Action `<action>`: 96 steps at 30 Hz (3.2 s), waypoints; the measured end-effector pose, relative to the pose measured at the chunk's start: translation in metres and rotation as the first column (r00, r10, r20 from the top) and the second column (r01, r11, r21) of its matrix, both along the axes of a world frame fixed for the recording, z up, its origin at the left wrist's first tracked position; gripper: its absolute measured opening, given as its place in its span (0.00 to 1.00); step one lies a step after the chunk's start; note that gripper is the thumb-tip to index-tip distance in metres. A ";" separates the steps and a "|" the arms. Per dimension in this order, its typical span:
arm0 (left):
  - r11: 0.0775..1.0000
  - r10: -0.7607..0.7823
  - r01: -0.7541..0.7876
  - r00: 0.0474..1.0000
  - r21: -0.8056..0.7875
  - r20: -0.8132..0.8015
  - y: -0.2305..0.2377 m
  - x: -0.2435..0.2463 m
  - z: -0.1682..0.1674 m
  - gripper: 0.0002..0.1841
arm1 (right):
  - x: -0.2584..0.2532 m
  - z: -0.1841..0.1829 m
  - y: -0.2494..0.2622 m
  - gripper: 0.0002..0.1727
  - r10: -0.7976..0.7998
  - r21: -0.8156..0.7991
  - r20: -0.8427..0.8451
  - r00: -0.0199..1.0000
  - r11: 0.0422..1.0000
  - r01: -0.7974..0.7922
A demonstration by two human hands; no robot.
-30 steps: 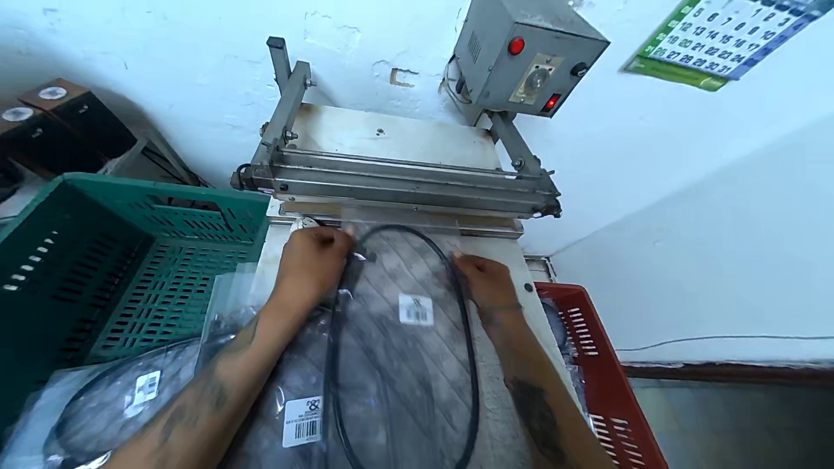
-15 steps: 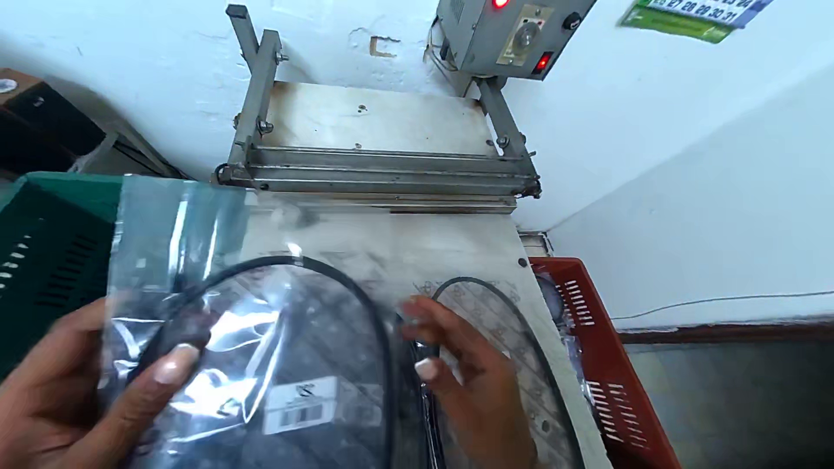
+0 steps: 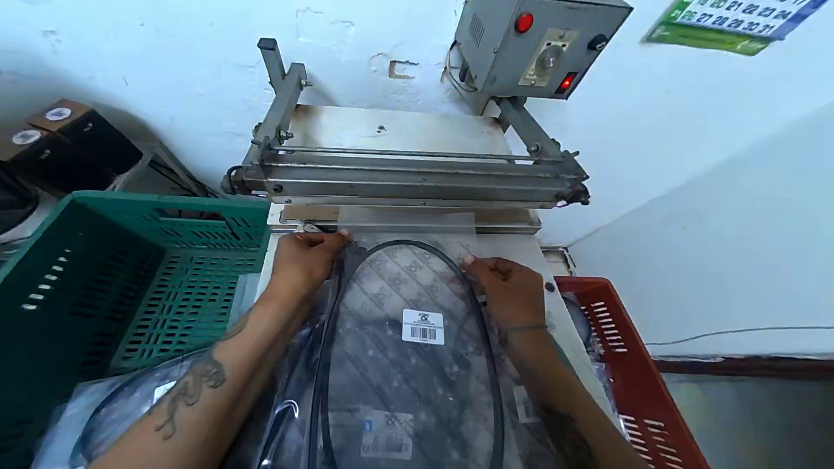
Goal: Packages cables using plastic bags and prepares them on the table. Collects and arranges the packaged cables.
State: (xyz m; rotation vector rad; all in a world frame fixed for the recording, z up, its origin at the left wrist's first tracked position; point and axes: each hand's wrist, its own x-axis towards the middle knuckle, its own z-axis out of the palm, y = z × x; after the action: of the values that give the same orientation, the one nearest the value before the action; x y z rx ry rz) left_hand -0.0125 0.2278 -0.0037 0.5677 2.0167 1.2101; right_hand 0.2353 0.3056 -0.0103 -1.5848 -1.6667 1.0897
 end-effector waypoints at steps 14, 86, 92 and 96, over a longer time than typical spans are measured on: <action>0.995 0.096 -0.101 0.985 0.027 0.144 0.016 -0.005 -0.018 0.14 | -0.013 -0.019 0.029 0.14 -0.028 -0.020 -0.012 1.000 0.999 0.028; 0.938 -0.344 0.214 0.680 -0.274 -0.647 -0.176 0.012 -0.007 0.38 | 0.054 -0.022 -0.122 0.55 0.341 0.440 0.508 0.791 0.686 -0.579; 0.960 -0.136 0.250 0.805 0.123 -0.577 -0.183 0.004 0.016 0.23 | 0.066 -0.029 -0.112 0.51 0.571 0.379 0.133 0.810 0.725 -0.574; 0.907 -0.243 0.248 0.968 0.340 -0.056 -0.147 0.018 0.041 0.23 | 0.035 0.016 -0.113 0.18 0.259 0.053 -0.467 0.846 0.963 -0.265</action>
State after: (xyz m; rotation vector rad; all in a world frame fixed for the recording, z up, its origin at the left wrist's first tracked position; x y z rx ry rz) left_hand 0.0051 0.0811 0.0372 0.9723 1.6862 1.4111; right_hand 0.2705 0.1927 0.0055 -0.9969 -1.5586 1.4890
